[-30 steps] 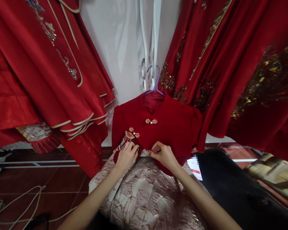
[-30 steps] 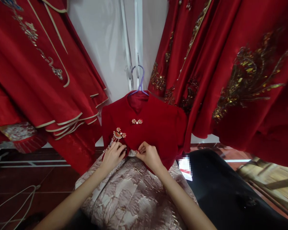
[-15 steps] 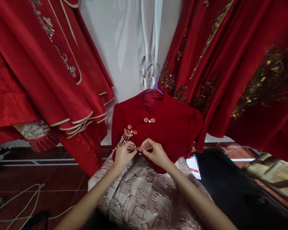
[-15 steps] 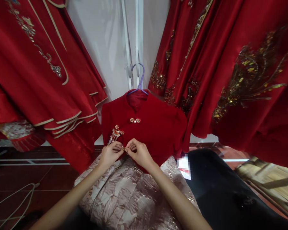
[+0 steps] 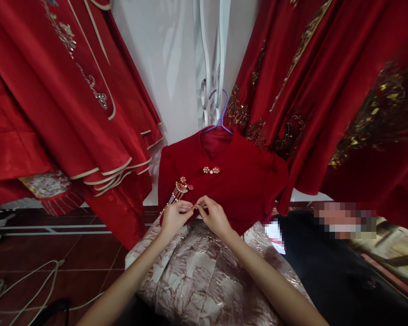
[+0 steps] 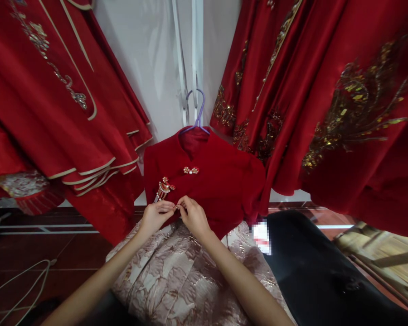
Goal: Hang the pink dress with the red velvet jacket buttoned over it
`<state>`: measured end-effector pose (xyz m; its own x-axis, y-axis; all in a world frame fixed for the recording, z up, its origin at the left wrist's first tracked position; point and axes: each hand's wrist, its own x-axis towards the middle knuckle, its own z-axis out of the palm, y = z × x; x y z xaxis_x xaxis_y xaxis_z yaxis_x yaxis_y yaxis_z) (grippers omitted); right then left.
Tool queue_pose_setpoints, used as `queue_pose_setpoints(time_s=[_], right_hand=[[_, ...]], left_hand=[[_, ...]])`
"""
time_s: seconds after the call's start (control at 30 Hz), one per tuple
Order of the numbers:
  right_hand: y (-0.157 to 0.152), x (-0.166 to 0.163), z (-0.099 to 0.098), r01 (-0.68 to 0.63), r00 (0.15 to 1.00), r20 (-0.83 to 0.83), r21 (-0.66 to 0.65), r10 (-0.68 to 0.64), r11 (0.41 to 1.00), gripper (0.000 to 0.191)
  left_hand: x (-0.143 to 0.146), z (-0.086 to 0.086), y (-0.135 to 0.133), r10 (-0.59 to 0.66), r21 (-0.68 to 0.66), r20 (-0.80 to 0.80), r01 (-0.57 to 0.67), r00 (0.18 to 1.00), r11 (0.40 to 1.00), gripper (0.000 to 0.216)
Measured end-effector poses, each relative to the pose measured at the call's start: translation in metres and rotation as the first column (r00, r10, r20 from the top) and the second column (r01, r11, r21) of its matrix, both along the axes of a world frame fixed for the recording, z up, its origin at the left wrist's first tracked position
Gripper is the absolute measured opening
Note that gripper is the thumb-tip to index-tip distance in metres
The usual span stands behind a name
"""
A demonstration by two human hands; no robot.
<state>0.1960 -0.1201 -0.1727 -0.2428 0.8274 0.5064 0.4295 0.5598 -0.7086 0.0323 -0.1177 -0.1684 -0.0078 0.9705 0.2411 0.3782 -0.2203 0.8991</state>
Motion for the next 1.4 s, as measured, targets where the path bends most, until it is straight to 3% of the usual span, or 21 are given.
queue_pose_setpoints(time_s=[0.3,0.47,0.57,0.8,0.93,1.07,1.4], right_hand=[[-0.009,-0.004,0.003,0.042,0.999,0.007,-0.005,-0.042,0.999,0.012],[-0.025,0.011,0.015,0.096,0.995,0.013,-0.092,-0.095,0.991,0.011],[-0.035,0.016,0.022,0.134,0.991,0.017,-0.126,-0.133,0.983,0.010],[-0.040,0.011,0.022,0.155,0.984,0.109,-0.170,-0.138,0.973,0.014],[-0.037,0.012,0.015,0.184,0.976,0.147,-0.151,-0.162,0.971,0.023],[-0.032,0.012,0.005,0.128,0.990,0.071,-0.159,-0.118,0.979,0.027],[-0.026,0.006,-0.005,-0.021,0.982,-0.186,-0.234,-0.024,0.972,0.020]], left_hand=[[-0.011,0.003,0.001,-0.081,0.013,-0.126,0.084,0.989,0.996,0.015],[-0.019,0.023,-0.003,0.033,0.120,-0.377,0.013,0.926,0.993,0.019],[-0.019,0.033,-0.008,0.062,0.189,-0.489,0.036,0.870,0.981,0.017],[-0.012,0.023,-0.012,-0.009,0.153,-0.593,0.124,0.805,0.980,0.018],[-0.010,0.018,-0.011,-0.010,0.190,-0.584,0.149,0.812,0.970,0.013],[-0.010,0.017,-0.010,-0.038,0.195,-0.523,0.163,0.851,0.967,0.011],[-0.005,0.008,-0.009,-0.112,0.043,-0.147,0.119,0.983,0.992,0.019]])
